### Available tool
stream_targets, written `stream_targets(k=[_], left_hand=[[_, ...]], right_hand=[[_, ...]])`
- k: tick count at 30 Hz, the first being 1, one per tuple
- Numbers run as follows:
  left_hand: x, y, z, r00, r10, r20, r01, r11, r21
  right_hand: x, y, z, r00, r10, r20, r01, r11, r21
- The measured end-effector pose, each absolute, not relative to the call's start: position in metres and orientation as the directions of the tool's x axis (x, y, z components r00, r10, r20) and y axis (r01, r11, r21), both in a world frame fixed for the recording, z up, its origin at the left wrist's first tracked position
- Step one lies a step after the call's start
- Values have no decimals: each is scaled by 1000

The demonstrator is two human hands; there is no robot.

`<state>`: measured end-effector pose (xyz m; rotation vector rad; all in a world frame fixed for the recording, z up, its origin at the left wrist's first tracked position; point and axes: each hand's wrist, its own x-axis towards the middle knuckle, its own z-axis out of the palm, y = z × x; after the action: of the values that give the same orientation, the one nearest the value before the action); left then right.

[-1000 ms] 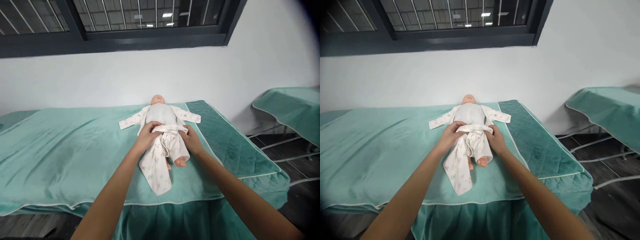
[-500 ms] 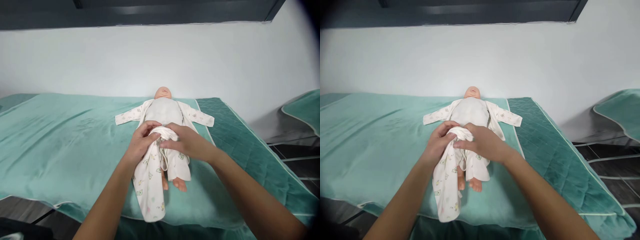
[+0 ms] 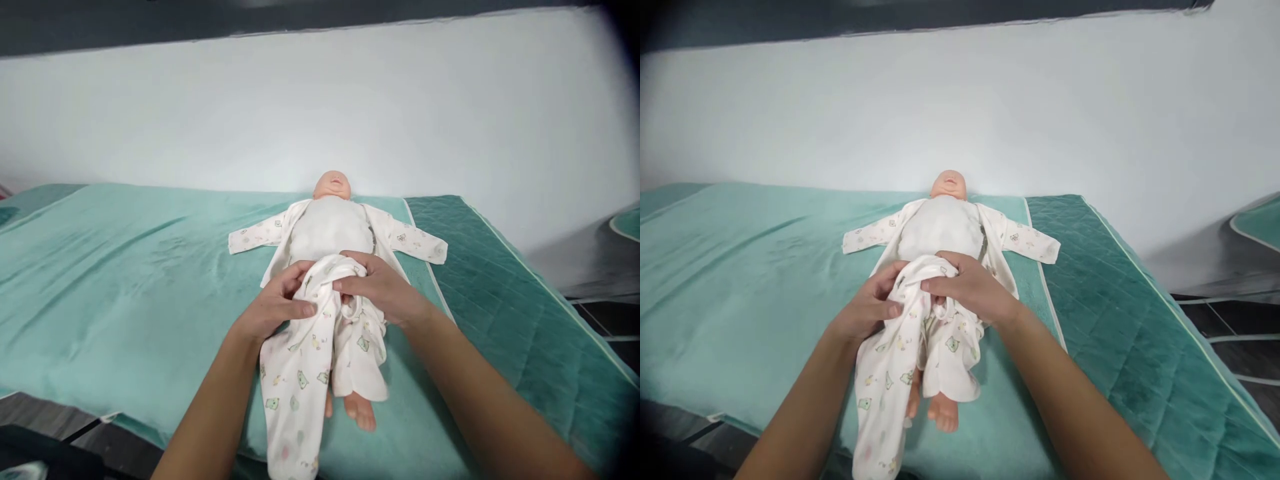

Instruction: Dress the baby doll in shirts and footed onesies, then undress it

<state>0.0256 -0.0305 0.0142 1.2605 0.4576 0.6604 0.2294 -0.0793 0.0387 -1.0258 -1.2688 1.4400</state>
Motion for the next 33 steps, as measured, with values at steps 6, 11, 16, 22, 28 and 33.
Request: stream_targets(k=[6,11,16,22,28,33], left_hand=[[25,-35,9,666,746,-15,-160,162,974],[29,-38,2,537,844,6,-276,169,946],[31,-40,3,416,909,-22,-266,145,953],[33,-41,4,429,903,-1,-213,103,972],[37,-39,3,385,921,51,-218,37,975],[31,-37,0,409,906,106,-208,-21,978]], right_hand=[[225,-83,41,-278,960,-20,-53,-36,-998],[226,-87,43,-372,927,43,109,89,-990],[231,-85,45,-536,843,47,84,109,-990],[221,-90,46,-557,829,47,92,118,-989],[201,-99,38,-270,961,66,293,147,-945],[204,-97,32,-248,961,123,200,175,-964]])
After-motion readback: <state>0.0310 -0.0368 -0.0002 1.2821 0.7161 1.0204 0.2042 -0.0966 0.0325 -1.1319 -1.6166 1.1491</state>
